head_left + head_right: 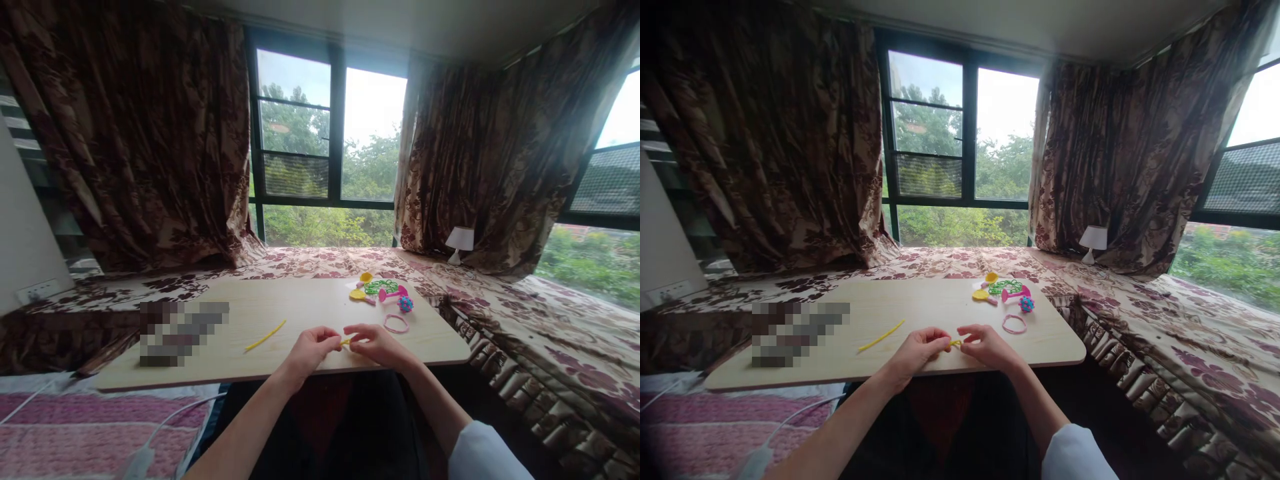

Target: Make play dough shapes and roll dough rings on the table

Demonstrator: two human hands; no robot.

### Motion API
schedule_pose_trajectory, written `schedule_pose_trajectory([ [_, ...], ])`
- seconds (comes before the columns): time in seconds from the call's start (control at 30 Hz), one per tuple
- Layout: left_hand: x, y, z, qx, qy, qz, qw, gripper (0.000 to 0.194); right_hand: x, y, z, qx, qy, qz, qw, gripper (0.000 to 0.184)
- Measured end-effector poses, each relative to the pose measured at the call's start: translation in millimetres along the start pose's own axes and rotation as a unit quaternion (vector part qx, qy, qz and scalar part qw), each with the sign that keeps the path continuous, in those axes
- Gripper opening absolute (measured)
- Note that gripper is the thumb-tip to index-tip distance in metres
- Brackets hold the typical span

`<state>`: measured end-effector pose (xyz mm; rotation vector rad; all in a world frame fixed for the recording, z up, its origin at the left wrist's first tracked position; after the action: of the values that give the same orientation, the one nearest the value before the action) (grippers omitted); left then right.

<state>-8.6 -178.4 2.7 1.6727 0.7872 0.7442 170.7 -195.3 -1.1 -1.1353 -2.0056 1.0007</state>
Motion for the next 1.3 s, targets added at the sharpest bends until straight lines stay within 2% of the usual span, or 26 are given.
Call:
schedule_pose_trajectory([
  [0.07,-2.5,-1.8,-3.0,-0.141,0.005,-0.026,0.99,0.027,4.6,-5.8,3.4,0.046,-0.012,0.001,0.999,0.028],
  [0.13,-7.1,-3.8,-5.4,-0.24,0.001,-0.044,0.97,0.03,7.4,-13.1,5.5,0.091,-0.01,-0.005,0.996,0.028],
  [0.23,-16.6,-4.0,-7.0,-0.274,-0.017,-0.042,0.961,0.034,8.6,-21.7,6.8,0.151,0.009,-0.013,0.988,0.029],
  [0.3,-21.7,-1.6,-6.1,-0.231,-0.025,-0.033,0.972,0.034,8.0,-23.9,6.8,0.172,0.022,-0.011,0.985,0.029],
  [0.4,-22.5,3.9,-2.4,-0.173,0.001,-0.044,0.984,0.035,5.7,-23.3,1.2,0.167,0.041,0.003,0.985,0.032],
  [0.53,-12.1,4.8,-0.5,-0.109,0.034,-0.045,0.992,0.044,-1.5,-21.5,-30.6,0.096,0.07,0.012,0.993,0.031],
  [0.6,-6.2,-2.8,-5.2,-0.017,0.083,-0.013,0.996,0.044,-8.3,-19.3,-57.3,0.054,0.108,0.016,0.993,0.029],
  [0.63,-3.9,-8.9,-9.1,0.05,0.131,0.013,0.99,0.041,-12.5,-17.2,-71.4,0.039,0.131,0.025,0.99,0.027],
  [0.7,-0.3,-24.4,-17.1,0.171,0.205,0.069,0.961,0.034,-21.7,-10.0,-97.2,0.03,0.17,0.055,0.983,0.025],
  [0.73,1.1,-33.2,-20.7,0.213,0.228,0.074,0.947,0.031,-26.3,-5.0,-107.7,0.035,0.183,0.072,0.98,0.024],
  [0.83,3.8,-53.9,-27.8,0.298,0.236,0.086,0.921,0.027,-37.8,14.2,-126.9,0.068,0.204,0.113,0.97,0.027],
  [0.9,4.3,-60.4,-29.8,0.317,0.229,0.089,0.916,0.026,-43.2,29.5,-131.6,0.089,0.216,0.13,0.964,0.031],
  [1.13,5.0,-61.4,-30.3,0.338,0.206,0.08,0.915,0.025,-55.1,83.1,-136.2,0.108,0.28,0.226,0.927,0.031],
  [1.3,7.3,-64.2,-32.4,0.348,0.203,0.069,0.913,0.024,-58.2,90.5,-143.8,0.052,0.306,0.261,0.914,0.023],
])
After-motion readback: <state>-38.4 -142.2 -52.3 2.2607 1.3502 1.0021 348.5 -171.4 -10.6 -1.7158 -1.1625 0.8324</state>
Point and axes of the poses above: each hand's wrist, its own x-axis towards the middle knuckle, its own z-axis out of the palm, y = z × x, the point moved 1 cm from there along x, towards the middle knuckle, and after that the axes turned 12 degrees about -y, right-handed, at the moved point
